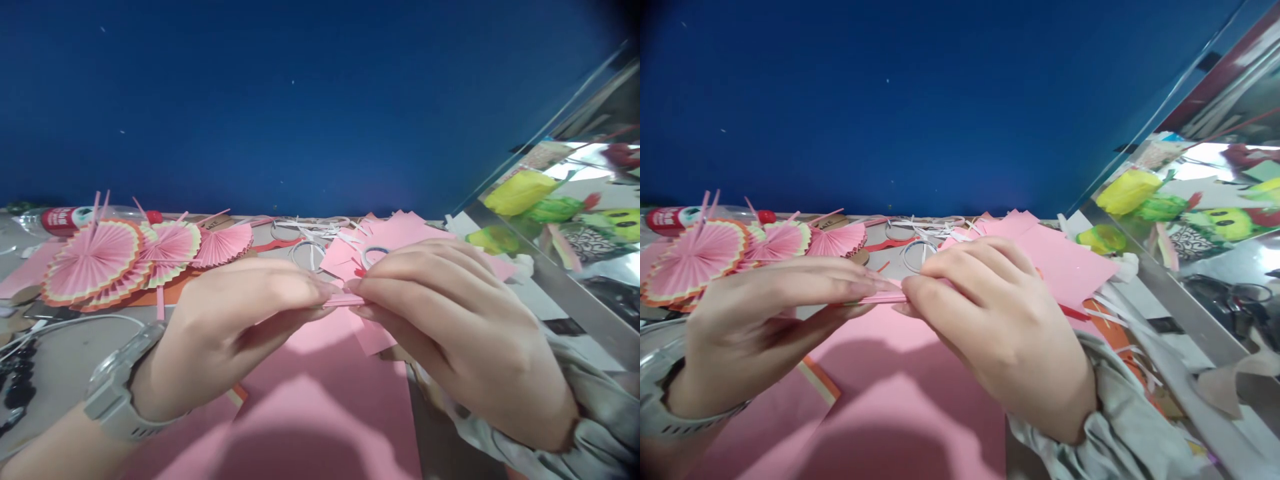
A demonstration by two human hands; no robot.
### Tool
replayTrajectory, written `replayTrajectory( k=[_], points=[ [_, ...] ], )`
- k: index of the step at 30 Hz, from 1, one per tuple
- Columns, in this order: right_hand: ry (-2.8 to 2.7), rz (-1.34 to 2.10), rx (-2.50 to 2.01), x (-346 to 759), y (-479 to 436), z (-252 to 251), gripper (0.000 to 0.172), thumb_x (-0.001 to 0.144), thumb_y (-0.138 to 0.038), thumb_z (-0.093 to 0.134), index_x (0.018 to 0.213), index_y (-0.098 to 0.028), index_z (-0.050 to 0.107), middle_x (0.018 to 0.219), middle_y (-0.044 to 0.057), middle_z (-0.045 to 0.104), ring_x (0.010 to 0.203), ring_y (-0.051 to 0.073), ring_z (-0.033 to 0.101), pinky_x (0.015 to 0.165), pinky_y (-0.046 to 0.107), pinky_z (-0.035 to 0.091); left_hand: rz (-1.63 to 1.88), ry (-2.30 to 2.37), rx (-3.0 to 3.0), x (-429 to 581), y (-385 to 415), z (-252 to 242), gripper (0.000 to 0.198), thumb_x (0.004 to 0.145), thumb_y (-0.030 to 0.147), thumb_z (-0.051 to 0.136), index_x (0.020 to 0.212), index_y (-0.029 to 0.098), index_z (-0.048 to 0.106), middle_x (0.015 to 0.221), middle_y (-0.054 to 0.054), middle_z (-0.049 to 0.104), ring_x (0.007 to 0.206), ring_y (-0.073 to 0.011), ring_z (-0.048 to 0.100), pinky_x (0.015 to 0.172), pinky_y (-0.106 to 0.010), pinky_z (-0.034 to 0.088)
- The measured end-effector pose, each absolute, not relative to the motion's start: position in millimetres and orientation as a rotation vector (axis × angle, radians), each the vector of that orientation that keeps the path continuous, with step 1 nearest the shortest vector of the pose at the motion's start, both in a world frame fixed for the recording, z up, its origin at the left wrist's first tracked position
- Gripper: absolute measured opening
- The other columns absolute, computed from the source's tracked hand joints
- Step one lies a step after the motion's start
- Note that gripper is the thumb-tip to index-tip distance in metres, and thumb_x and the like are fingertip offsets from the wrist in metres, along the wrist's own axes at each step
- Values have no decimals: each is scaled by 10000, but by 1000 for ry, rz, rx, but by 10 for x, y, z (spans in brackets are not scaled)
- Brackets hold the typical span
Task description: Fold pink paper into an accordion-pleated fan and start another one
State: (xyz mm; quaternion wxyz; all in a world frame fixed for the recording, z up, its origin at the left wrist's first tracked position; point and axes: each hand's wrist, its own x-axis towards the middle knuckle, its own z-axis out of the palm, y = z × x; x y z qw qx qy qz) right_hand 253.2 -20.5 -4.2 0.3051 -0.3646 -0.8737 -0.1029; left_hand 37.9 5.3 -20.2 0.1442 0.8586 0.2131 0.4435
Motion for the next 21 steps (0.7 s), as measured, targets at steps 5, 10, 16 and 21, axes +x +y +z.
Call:
replayTrajectory(
  k=[5, 10, 16, 21],
  points=[
    [-2352, -281, -957, 2531, -216, -35, 93, 818, -95, 537, 808, -158, 604, 803, 45, 628, 816, 196, 568, 743, 370, 439, 1163, 716, 2512, 418, 44, -170, 210, 790, 131, 644, 994, 180, 633, 966, 3, 709, 916, -107, 645, 840, -184, 501],
    [-2382, -284, -981, 2480, -247, -38, 133, 851, -104, 498, 813, -158, 613, 818, 45, 636, 817, 197, 562, 746, 384, 435, 1085, 794, 2590, 431, -10, -179, 152, 844, 151, 575, 983, 202, 609, 948, -3, 709, 874, -131, 654, 772, -230, 515],
    [-2395, -248, -935, 2481, -252, -80, 91, 866, -122, 493, 853, -149, 579, 833, 39, 623, 814, 188, 537, 742, 366, 424, 1086, 741, 2627, 410, -20, -223, 171, 846, 72, 526, 917, 213, 593, 899, -1, 701, 868, -145, 650, 762, -250, 508],
    [-2401, -367, -1040, 2529, -239, -23, 215, 868, -164, 490, 653, -167, 505, 642, 15, 536, 630, 160, 475, 621, 341, 373, 1051, 704, 2607, 363, 12, -191, 207, 836, 54, 529, 951, 213, 598, 942, -6, 696, 858, -140, 643, 767, -250, 505]
  ],
)
